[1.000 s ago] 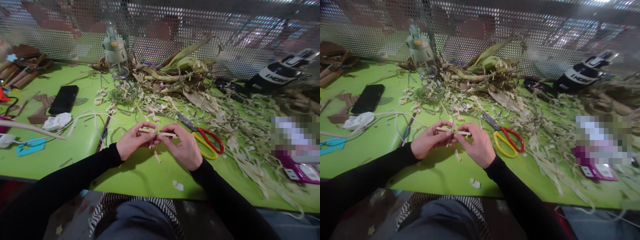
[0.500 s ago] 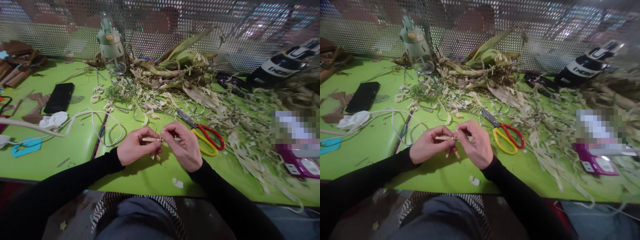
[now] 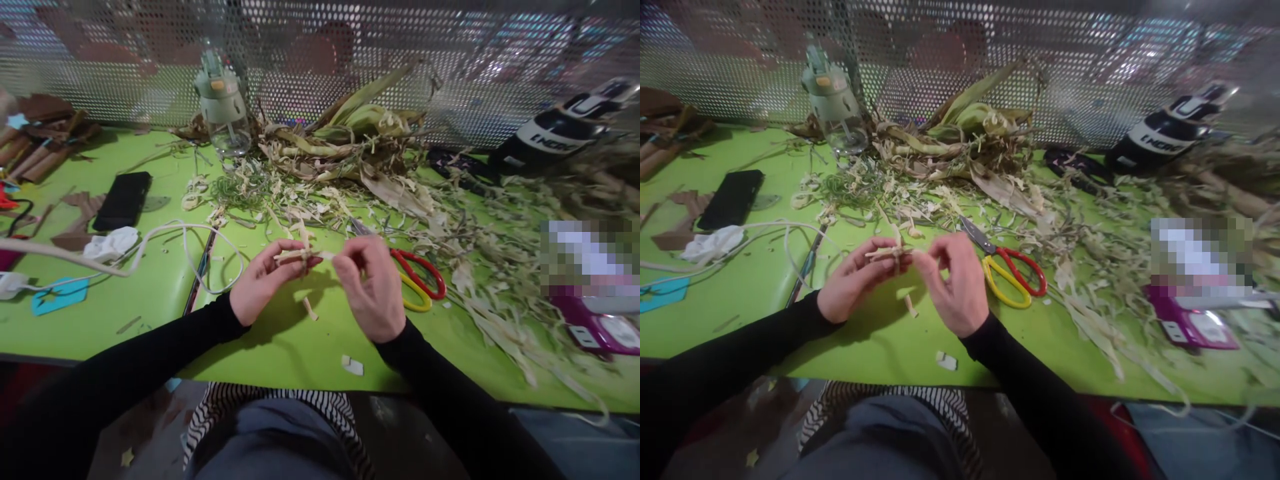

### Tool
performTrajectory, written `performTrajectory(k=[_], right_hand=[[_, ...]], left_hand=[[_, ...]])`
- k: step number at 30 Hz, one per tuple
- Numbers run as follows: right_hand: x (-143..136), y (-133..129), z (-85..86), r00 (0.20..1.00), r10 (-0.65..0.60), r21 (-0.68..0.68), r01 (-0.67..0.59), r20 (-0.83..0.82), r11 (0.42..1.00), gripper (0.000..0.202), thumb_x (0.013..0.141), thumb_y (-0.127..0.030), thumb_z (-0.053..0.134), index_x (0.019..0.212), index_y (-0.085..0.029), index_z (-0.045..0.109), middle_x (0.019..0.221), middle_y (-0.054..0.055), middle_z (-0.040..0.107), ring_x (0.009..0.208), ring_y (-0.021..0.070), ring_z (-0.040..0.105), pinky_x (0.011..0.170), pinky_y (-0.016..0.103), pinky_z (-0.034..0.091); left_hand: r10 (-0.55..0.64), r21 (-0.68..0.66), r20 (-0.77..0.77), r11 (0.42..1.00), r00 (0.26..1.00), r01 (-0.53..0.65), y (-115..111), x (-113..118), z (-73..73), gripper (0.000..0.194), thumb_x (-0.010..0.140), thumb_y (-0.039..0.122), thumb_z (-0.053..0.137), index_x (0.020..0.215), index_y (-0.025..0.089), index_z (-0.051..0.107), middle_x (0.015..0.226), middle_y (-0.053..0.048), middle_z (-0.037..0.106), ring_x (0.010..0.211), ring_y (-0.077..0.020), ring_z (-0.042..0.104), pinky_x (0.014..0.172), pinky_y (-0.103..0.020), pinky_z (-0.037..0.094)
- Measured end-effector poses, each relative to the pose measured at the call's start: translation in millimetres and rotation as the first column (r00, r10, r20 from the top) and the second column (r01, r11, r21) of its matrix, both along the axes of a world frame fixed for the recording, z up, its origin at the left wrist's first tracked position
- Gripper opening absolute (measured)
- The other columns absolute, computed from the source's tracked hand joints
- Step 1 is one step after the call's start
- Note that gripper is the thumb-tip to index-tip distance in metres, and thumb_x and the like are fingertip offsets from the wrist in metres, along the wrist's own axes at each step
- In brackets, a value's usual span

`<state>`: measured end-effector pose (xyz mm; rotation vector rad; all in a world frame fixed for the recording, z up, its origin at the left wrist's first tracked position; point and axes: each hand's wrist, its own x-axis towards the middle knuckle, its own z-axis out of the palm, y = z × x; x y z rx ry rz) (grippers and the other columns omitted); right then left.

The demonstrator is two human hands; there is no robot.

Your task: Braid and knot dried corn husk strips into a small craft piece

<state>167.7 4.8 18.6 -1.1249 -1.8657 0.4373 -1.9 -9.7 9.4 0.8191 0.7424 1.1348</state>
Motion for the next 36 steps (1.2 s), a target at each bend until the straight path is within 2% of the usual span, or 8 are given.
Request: performTrajectory(k=[4,8,15,19,25,30,33,36], right_hand=[[-3,-3,-2.6,0.966,0.075,-0.02,-0.072,0.247,0.997,0.028,0.085,-0.043,0.058,0.076,-0.016,0.058,0.077,0.005,0.06,0.069,0.0149,0.054,0.057,0.026,0.042],[-6,-4,-4.6,0.953,0.088,-0.017,-0.086,0.291,0.996,0.021,0.087,-0.035,0.058,0.078,-0.017,0.063,0.077,0.005,0.066,0.072,0.0159,0.059,0.064,0.028,0.044],[-6,-5,-4.7,0.982,0.041,-0.035,-0.035,0.184,0.999,0.012,0.089,-0.025,0.054,0.087,-0.017,0.062,0.079,0.003,0.068,0.064,0.0128,0.058,0.059,0.025,0.044],[-6,-5,-4.0,0.985,0.078,-0.087,-0.065,0.151,0.994,0.014,0.088,-0.026,0.055,0.093,-0.017,0.064,0.079,0.003,0.068,0.062,0.012,0.057,0.058,0.024,0.044],[-6,-8,8.4,0.928,0.307,-0.23,-0.258,0.212,0.938,0.027,0.09,-0.022,0.047,0.064,-0.016,0.053,0.057,-0.003,0.051,0.048,0.007,0.04,0.049,0.022,0.033],[-5,-12,14.0,0.9,0.415,-0.296,-0.363,0.135,0.883,0.022,0.088,-0.02,0.048,0.066,-0.018,0.049,0.054,-0.006,0.04,0.047,0.0064,0.035,0.046,0.021,0.03],[-2,-11,12.4,0.904,0.413,-0.291,-0.368,0.11,0.883,0.022,0.089,-0.025,0.049,0.069,-0.018,0.051,0.057,-0.005,0.045,0.05,0.0071,0.039,0.047,0.021,0.032],[3,-7,9.8,0.946,0.301,-0.193,-0.275,0.123,0.942,0.021,0.086,-0.033,0.057,0.073,-0.017,0.053,0.06,-0.004,0.048,0.05,0.0073,0.04,0.046,0.021,0.033]], left_hand=[[-0.006,0.004,0.049,1.0,0.999,0.006,3,-3,-7.0,0.023,0.084,0.026,0.058,0.106,0.018,0.054,0.105,-0.007,0.07,0.103,-0.0183,0.063,0.098,-0.036,0.042],[0.02,0.026,-0.028,0.999,0.999,-0.02,3,-2,-9.2,0.016,0.086,0.027,0.058,0.099,0.019,0.053,0.102,-0.005,0.069,0.102,-0.0175,0.064,0.097,-0.035,0.043],[-0.061,0.127,-0.187,0.988,0.98,0.086,5,-6,-7.9,0.033,0.09,0.03,0.052,0.122,0.023,0.055,0.124,-0.005,0.061,0.113,-0.0176,0.058,0.095,-0.032,0.046],[0.061,0.256,-0.326,0.966,0.943,0.026,7,-8,-8.2,0.028,0.08,0.028,0.066,0.105,0.017,0.065,0.111,-0.007,0.068,0.098,-0.0161,0.063,0.086,-0.027,0.049],[0.065,0.306,-0.462,0.948,0.885,0.09,4,-11,-3.4,0.025,0.081,0.03,0.064,0.102,0.016,0.066,0.086,-0.004,0.072,0.077,-0.0116,0.065,0.074,-0.022,0.051],[0.074,0.39,-0.523,0.907,0.849,0.161,2,-19,5.1,0.019,0.083,0.027,0.061,0.098,0.017,0.067,0.091,-0.005,0.072,0.08,-0.0131,0.066,0.077,-0.022,0.051],[0.102,0.436,-0.514,0.886,0.852,0.157,2,-24,4.8,0.019,0.08,0.021,0.064,0.098,0.018,0.066,0.094,-0.007,0.071,0.086,-0.0158,0.068,0.08,-0.026,0.052],[0.127,0.432,-0.494,0.895,0.86,0.116,3,-29,-1.7,0.026,0.073,0.018,0.07,0.098,0.017,0.062,0.094,-0.007,0.07,0.088,-0.0187,0.069,0.081,-0.029,0.054]])
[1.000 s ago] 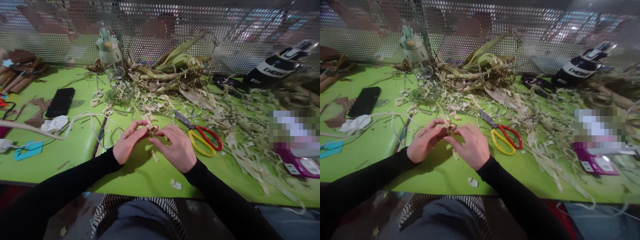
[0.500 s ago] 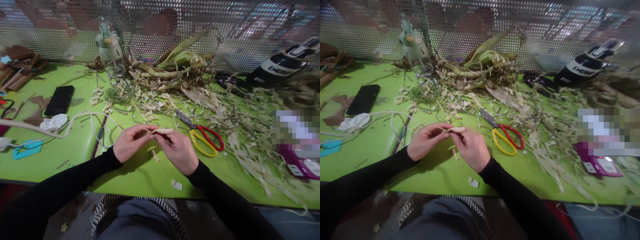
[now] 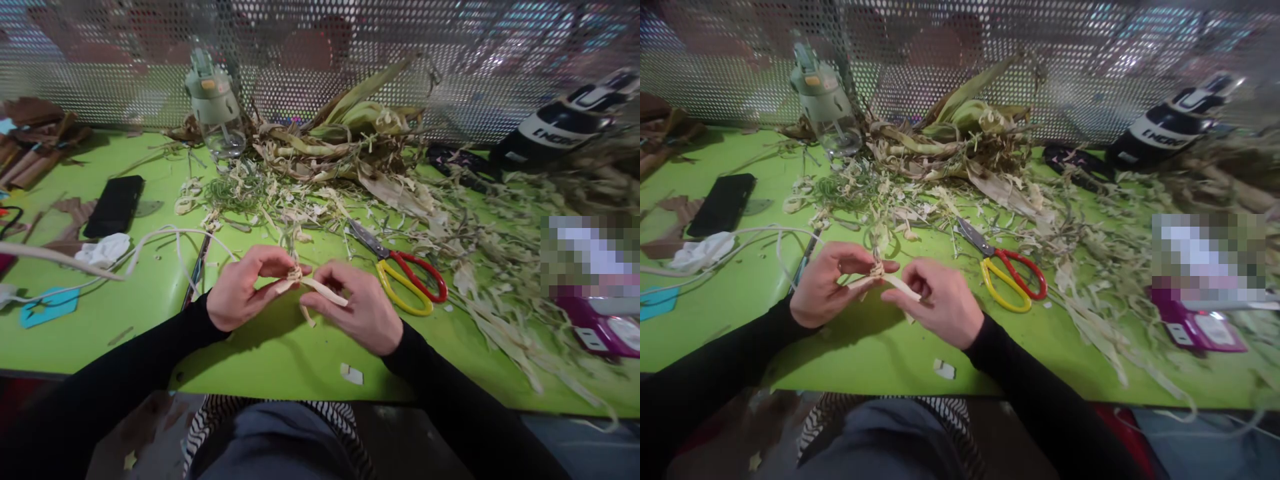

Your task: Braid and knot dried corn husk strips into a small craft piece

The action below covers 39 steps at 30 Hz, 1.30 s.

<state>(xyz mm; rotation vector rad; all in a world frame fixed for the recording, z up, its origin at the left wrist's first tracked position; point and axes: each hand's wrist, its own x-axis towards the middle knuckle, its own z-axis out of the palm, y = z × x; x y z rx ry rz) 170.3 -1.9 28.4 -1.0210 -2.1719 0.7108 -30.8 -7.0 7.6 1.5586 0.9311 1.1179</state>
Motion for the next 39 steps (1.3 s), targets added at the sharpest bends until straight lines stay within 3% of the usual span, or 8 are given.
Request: performTrajectory(k=[6,9,12,15,19,24,31,39], right_hand=[[2,2,-3.5,0.999,-0.028,0.301,0.034,-0.023,0.953,0.017,0.082,-0.031,0.064,0.077,-0.017,0.055,0.068,0.001,0.059,0.058,0.0103,0.05,0.052,0.023,0.04],[0,0,-5.1,0.997,-0.056,0.342,0.072,-0.054,0.937,0.008,0.084,-0.024,0.062,0.086,-0.018,0.057,0.074,0.002,0.064,0.064,0.0121,0.056,0.056,0.025,0.045],[-1,0,-6.1,0.992,-0.09,0.321,0.112,-0.084,0.94,0.016,0.084,-0.022,0.062,0.1,-0.021,0.058,0.083,0.002,0.067,0.068,0.0131,0.06,0.06,0.026,0.048],[0,2,-7.2,0.991,-0.083,0.284,0.109,-0.105,0.953,0.026,0.083,-0.02,0.063,0.109,-0.023,0.057,0.092,0.003,0.066,0.067,0.0122,0.059,0.058,0.026,0.05],[1,4,-9.2,0.992,-0.108,0.421,0.128,-0.071,0.898,0.033,0.08,-0.018,0.065,0.111,-0.028,0.059,0.107,0.006,0.059,0.085,0.0178,0.058,0.068,0.033,0.052],[1,4,-9.9,0.983,-0.129,0.564,0.035,0.128,0.825,0.015,0.08,-0.023,0.067,0.094,-0.028,0.068,0.112,0.006,0.055,0.098,0.0228,0.052,0.079,0.039,0.046],[-4,2,-8.7,0.97,-0.166,0.678,0.0,0.179,0.735,0.012,0.078,-0.029,0.07,0.09,-0.027,0.066,0.104,0.005,0.065,0.097,0.0242,0.052,0.083,0.04,0.04],[-7,-1,-10.2,0.979,-0.084,0.631,-0.054,0.188,0.774,0.015,0.079,-0.02,0.066,0.092,-0.028,0.066,0.101,0.002,0.068,0.093,0.0202,0.056,0.081,0.038,0.039]], left_hand=[[0.085,0.144,-0.137,0.987,0.987,-0.065,0,0,-3.2,0.009,0.074,0.019,0.069,0.081,0.018,0.063,0.088,-0.008,0.071,0.083,-0.0184,0.068,0.077,-0.03,0.053],[0.026,0.127,-0.11,0.992,0.994,-0.012,-1,4,4.0,0.012,0.078,0.02,0.065,0.09,0.018,0.065,0.095,-0.008,0.072,0.088,-0.0172,0.068,0.083,-0.03,0.052],[-0.065,-0.101,0.062,0.992,0.996,0.071,1,8,10.0,0.021,0.08,0.024,0.065,0.099,0.016,0.064,0.087,-0.007,0.072,0.076,-0.0144,0.069,0.073,-0.025,0.055],[-0.094,-0.414,0.269,0.887,0.959,0.203,5,8,12.6,0.024,0.079,0.031,0.066,0.096,0.014,0.063,0.071,-0.004,0.071,0.057,-0.0111,0.065,0.057,-0.021,0.054],[0.004,-0.568,0.365,0.794,0.931,0.219,10,7,14.9,0.024,0.075,0.033,0.071,0.089,0.015,0.062,0.07,-0.002,0.07,0.054,-0.0088,0.064,0.054,-0.018,0.052],[0.048,-0.564,0.272,0.817,0.961,0.119,9,11,18.6,0.029,0.072,0.032,0.073,0.09,0.014,0.061,0.06,0.001,0.065,0.051,-0.0081,0.061,0.05,-0.017,0.048],[0.07,-0.504,0.227,0.862,0.971,0.056,7,13,18.5,0.031,0.068,0.029,0.075,0.088,0.013,0.058,0.06,0.003,0.064,0.05,-0.0066,0.055,0.049,-0.018,0.044],[0.058,-0.578,0.253,0.809,0.966,0.103,8,14,16.8,0.032,0.067,0.031,0.077,0.087,0.013,0.06,0.058,0.003,0.063,0.048,-0.0074,0.055,0.052,-0.021,0.046]])
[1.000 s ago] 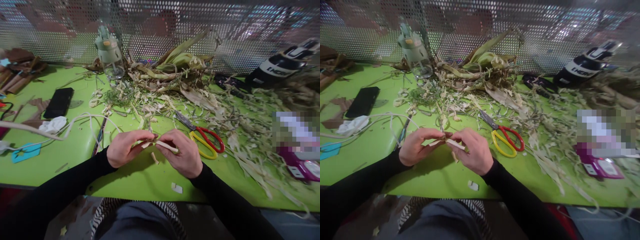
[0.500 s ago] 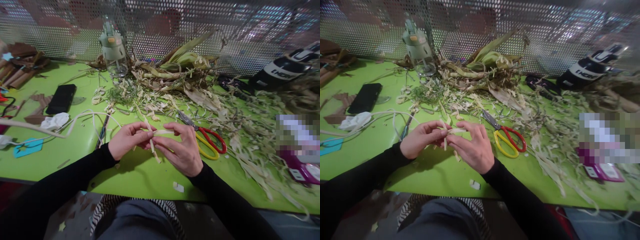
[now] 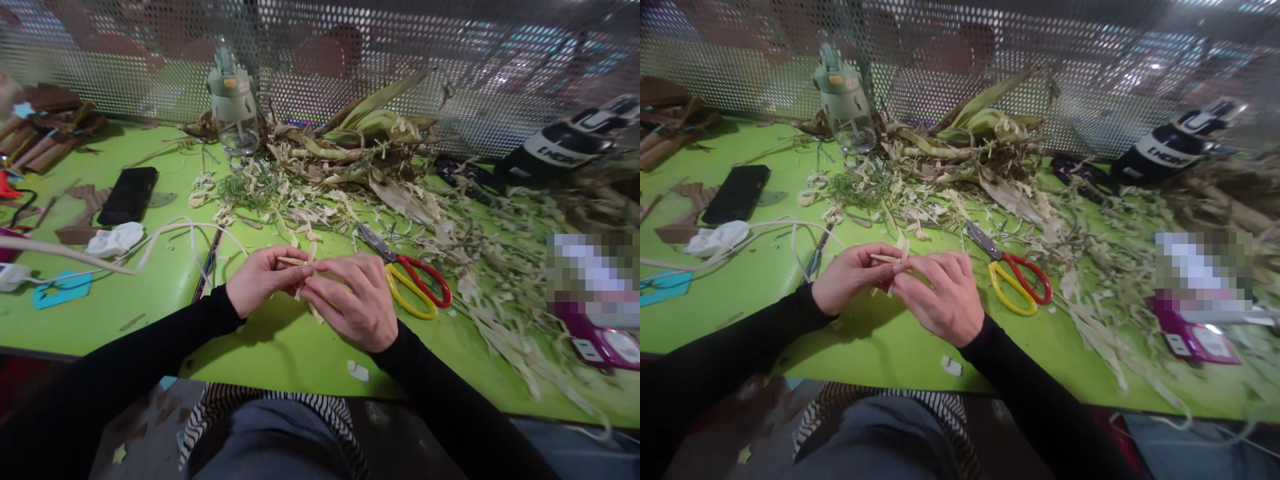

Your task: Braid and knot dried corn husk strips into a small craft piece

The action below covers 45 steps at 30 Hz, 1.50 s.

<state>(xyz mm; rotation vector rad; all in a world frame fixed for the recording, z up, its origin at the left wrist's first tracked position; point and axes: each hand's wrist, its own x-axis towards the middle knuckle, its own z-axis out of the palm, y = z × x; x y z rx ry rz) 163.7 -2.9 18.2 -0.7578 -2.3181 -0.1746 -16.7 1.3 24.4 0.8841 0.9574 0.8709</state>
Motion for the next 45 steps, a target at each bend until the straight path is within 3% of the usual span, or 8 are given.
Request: performTrajectory(k=[5,10,22,24,28,32,41,45], right_hand=[[-3,-1,1.6,0.996,0.066,0.044,-0.069,0.064,0.997,0.014,0.08,-0.02,0.066,0.093,-0.027,0.065,0.094,0.001,0.069,0.087,0.0182,0.058,0.076,0.035,0.039],[-4,4,-0.3,0.979,-0.004,-0.195,-0.036,-0.202,0.98,0.005,0.084,-0.018,0.06,0.087,-0.022,0.059,0.094,0.004,0.066,0.088,0.0175,0.059,0.076,0.033,0.045],[-8,-1,-6.3,0.879,-0.235,-0.679,-0.126,-0.414,0.724,0.008,0.09,-0.027,0.053,0.09,-0.019,0.054,0.076,-0.001,0.062,0.061,0.0102,0.058,0.054,0.022,0.046],[-7,-1,-7.0,0.875,-0.212,-0.646,-0.139,-0.435,0.751,0.012,0.087,-0.026,0.057,0.096,-0.019,0.054,0.081,0.001,0.063,0.065,0.011,0.06,0.058,0.023,0.049],[-3,1,-3.9,0.939,-0.096,-0.406,-0.048,-0.329,0.913,0.017,0.083,-0.014,0.061,0.099,-0.018,0.057,0.088,0.004,0.065,0.075,0.0137,0.062,0.067,0.027,0.052],[1,4,1.2,0.973,0.047,-0.171,-0.087,-0.227,0.981,0.018,0.083,-0.009,0.06,0.097,-0.02,0.064,0.09,0.005,0.068,0.083,0.0159,0.062,0.071,0.029,0.051],[0,6,-0.4,0.948,-0.02,-0.341,-0.095,-0.319,0.935,0.011,0.08,-0.018,0.067,0.09,-0.023,0.069,0.084,0.002,0.063,0.077,0.0126,0.06,0.067,0.025,0.051],[-3,4,-3.4,0.89,-0.137,-0.532,-0.132,-0.435,0.836,0.008,0.078,-0.022,0.069,0.084,-0.021,0.064,0.079,0.0,0.064,0.07,0.0118,0.06,0.064,0.025,0.051]], left_hand=[[0.008,-0.055,0.06,0.998,0.998,-0.005,2,-1,-5.3,0.034,0.064,0.03,0.079,0.088,0.013,0.061,0.062,0.002,0.066,0.049,-0.0082,0.057,0.054,-0.022,0.047],[-0.005,-0.009,0.079,1.0,0.997,0.005,1,1,-4.8,0.031,0.065,0.026,0.078,0.089,0.012,0.063,0.064,0.0,0.067,0.056,-0.0086,0.06,0.059,-0.022,0.048],[0.039,0.073,0.052,0.996,0.998,-0.042,-2,2,-8.6,0.034,0.064,0.018,0.078,0.094,0.013,0.063,0.075,-0.002,0.069,0.065,-0.0097,0.063,0.066,-0.023,0.05],[0.108,0.016,0.132,0.994,0.985,-0.111,-1,3,-10.5,0.03,0.064,0.018,0.078,0.089,0.012,0.062,0.07,0.0,0.068,0.058,-0.0086,0.062,0.062,-0.022,0.05],[0.163,-0.14,0.239,0.981,0.957,-0.132,5,2,-12.4,0.027,0.065,0.017,0.076,0.086,0.012,0.06,0.063,0.001,0.067,0.055,-0.0067,0.06,0.056,-0.017,0.048],[0.131,-0.105,0.192,0.988,0.973,-0.113,6,1,-11.0,0.027,0.066,0.016,0.074,0.088,0.012,0.06,0.061,0.002,0.065,0.052,-0.0058,0.057,0.054,-0.017,0.047],[0.032,0.326,-0.164,0.945,0.986,0.024,-4,0,-4.1,0.035,0.073,0.016,0.067,0.106,0.012,0.058,0.077,-0.001,0.066,0.066,-0.0071,0.06,0.062,-0.018,0.047],[0.035,0.419,-0.239,0.905,0.97,0.071,-5,1,-7.9,0.029,0.078,0.023,0.063,0.104,0.012,0.058,0.09,-0.008,0.07,0.076,-0.0114,0.066,0.068,-0.021,0.051]])
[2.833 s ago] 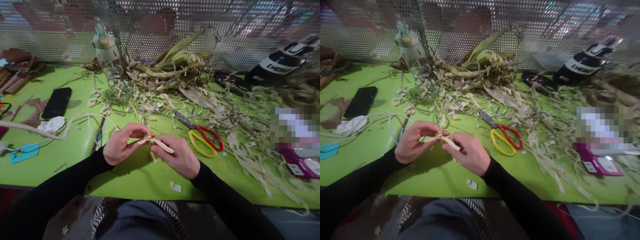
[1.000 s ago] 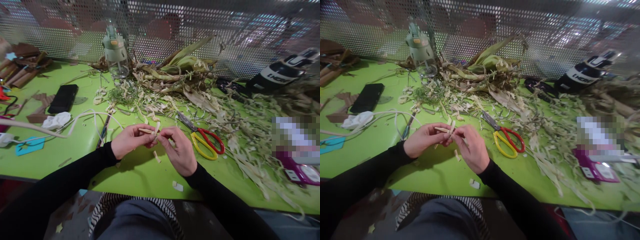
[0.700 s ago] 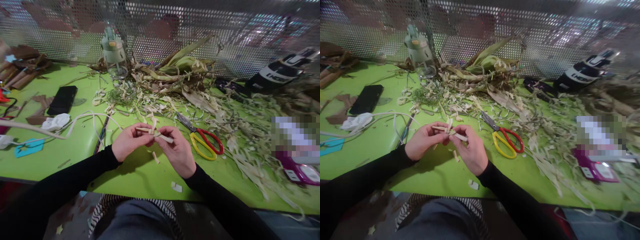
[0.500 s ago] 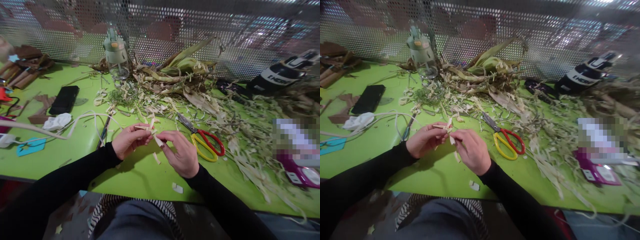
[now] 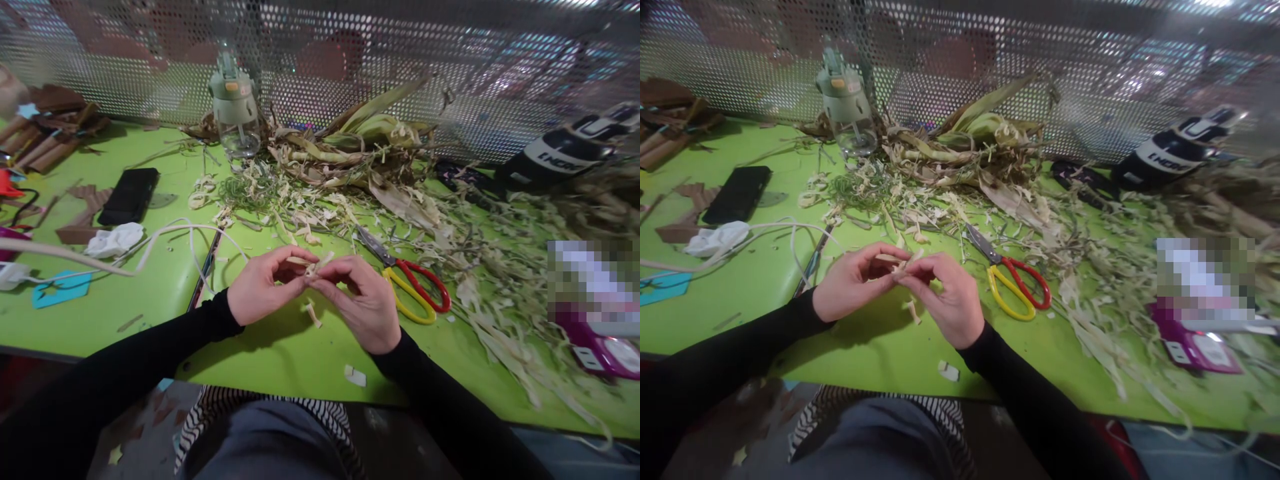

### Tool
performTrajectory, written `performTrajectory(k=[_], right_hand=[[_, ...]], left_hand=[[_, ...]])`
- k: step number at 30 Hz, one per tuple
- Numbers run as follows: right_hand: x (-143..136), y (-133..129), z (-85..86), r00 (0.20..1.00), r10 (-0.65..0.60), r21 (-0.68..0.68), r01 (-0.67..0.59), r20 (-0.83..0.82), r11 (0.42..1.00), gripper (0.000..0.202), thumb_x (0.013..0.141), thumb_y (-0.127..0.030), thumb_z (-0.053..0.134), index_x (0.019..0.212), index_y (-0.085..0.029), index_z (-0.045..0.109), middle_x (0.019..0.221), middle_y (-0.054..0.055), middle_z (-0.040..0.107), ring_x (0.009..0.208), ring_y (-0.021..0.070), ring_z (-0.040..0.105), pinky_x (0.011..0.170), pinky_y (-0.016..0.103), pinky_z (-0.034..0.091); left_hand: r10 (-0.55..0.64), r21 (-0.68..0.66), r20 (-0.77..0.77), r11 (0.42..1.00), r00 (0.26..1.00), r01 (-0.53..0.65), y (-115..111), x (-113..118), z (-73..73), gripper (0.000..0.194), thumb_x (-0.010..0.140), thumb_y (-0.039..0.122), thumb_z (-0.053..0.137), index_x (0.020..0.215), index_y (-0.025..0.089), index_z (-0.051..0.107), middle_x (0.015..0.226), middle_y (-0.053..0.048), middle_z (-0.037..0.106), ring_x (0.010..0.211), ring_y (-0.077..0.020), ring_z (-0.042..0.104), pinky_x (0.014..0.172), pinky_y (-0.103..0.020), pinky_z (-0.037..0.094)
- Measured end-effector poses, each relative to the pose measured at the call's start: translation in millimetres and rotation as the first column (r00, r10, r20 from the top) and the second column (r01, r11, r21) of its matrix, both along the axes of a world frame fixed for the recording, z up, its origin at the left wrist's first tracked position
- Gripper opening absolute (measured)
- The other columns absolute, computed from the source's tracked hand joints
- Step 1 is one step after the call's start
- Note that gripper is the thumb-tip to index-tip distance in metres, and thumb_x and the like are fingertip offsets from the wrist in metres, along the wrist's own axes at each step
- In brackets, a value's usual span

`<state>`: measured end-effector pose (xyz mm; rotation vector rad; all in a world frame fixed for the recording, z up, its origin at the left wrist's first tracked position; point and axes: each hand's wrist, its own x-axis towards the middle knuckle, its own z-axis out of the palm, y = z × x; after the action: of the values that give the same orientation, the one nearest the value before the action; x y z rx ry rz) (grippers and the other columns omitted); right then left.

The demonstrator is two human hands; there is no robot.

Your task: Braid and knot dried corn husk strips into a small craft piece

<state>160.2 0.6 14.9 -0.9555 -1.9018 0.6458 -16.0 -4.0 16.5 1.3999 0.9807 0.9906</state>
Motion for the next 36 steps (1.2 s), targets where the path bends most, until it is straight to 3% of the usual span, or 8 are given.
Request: performTrajectory(k=[6,11,18,23,27,30,33,36], right_hand=[[-4,-1,-5.9,0.951,-0.102,-0.411,-0.028,-0.291,0.911,0.022,0.074,-0.031,0.073,0.083,-0.02,0.057,0.074,-0.003,0.06,0.062,0.0088,0.057,0.056,0.021,0.049],[-4,-1,-1.3,0.911,-0.094,-0.565,-0.165,-0.401,0.809,0.019,0.074,-0.031,0.073,0.078,-0.019,0.058,0.07,-0.004,0.06,0.058,0.007,0.056,0.054,0.02,0.049],[-5,-8,4.0,0.908,-0.028,-0.489,-0.198,-0.417,0.85,0.015,0.076,-0.025,0.07,0.087,-0.02,0.061,0.082,0.0,0.064,0.068,0.0095,0.061,0.066,0.023,0.054],[-2,-10,3.5,0.982,0.015,-0.277,-0.067,-0.186,0.958,0.008,0.082,-0.023,0.064,0.09,-0.022,0.061,0.083,0.0,0.064,0.074,0.0118,0.062,0.069,0.026,0.052],[-1,-11,9.2,0.997,-0.043,-0.081,0.047,0.057,0.996,0.002,0.083,-0.021,0.062,0.082,-0.021,0.061,0.077,0.0,0.063,0.069,0.0121,0.059,0.067,0.027,0.049],[-2,-12,12.0,0.998,-0.048,-0.119,0.051,0.026,0.992,0.005,0.083,-0.022,0.061,0.079,-0.02,0.06,0.074,0.0,0.062,0.066,0.0121,0.058,0.065,0.027,0.048],[-2,-11,9.2,0.983,0.006,-0.359,-0.073,-0.183,0.931,0.009,0.083,-0.027,0.062,0.079,-0.02,0.06,0.07,-0.001,0.061,0.061,0.0111,0.057,0.059,0.025,0.048],[-3,-9,4.9,0.905,0.0,-0.58,-0.273,-0.425,0.767,0.012,0.08,-0.029,0.067,0.076,-0.019,0.061,0.067,-0.002,0.059,0.056,0.0078,0.054,0.054,0.02,0.047]], left_hand=[[0.074,0.298,-0.14,0.954,0.987,-0.03,-5,1,-1.2,0.022,0.079,0.017,0.06,0.1,0.014,0.059,0.088,-0.005,0.071,0.077,-0.0121,0.067,0.075,-0.024,0.053],[0.01,0.2,-0.119,0.98,0.993,0.015,-5,0,-1.6,0.031,0.075,0.027,0.069,0.101,0.014,0.057,0.082,-0.004,0.069,0.071,-0.0123,0.065,0.068,-0.023,0.053],[0.052,0.043,0.039,0.998,0.998,-0.054,-4,4,-2.6,0.025,0.076,0.022,0.067,0.097,0.015,0.057,0.086,-0.004,0.067,0.071,-0.0089,0.062,0.066,-0.02,0.051],[0.09,-0.128,0.218,0.99,0.972,-0.063,-4,8,1.7,0.022,0.071,0.018,0.069,0.088,0.013,0.055,0.074,0.0,0.063,0.062,-0.0062,0.057,0.057,-0.017,0.048],[0.056,-0.182,0.282,0.983,0.958,-0.004,-3,6,3.3,0.022,0.072,0.02,0.068,0.09,0.013,0.057,0.072,0.001,0.061,0.062,-0.0072,0.058,0.056,-0.019,0.05],[-0.01,-0.16,0.29,0.985,0.957,0.059,-3,4,3.7,0.024,0.074,0.023,0.069,0.093,0.014,0.058,0.074,0.0,0.062,0.061,-0.0076,0.058,0.059,-0.021,0.052],[-0.046,-0.104,0.24,0.992,0.97,0.073,-4,2,2.5,0.022,0.075,0.025,0.068,0.09,0.014,0.056,0.077,-0.002,0.065,0.063,-0.0088,0.061,0.06,-0.021,0.053],[-0.019,0.09,0.064,0.996,0.998,0.014,-6,1,0.0,0.014,0.08,0.025,0.063,0.086,0.015,0.056,0.08,-0.003,0.067,0.068,-0.0098,0.064,0.065,-0.022,0.054]])
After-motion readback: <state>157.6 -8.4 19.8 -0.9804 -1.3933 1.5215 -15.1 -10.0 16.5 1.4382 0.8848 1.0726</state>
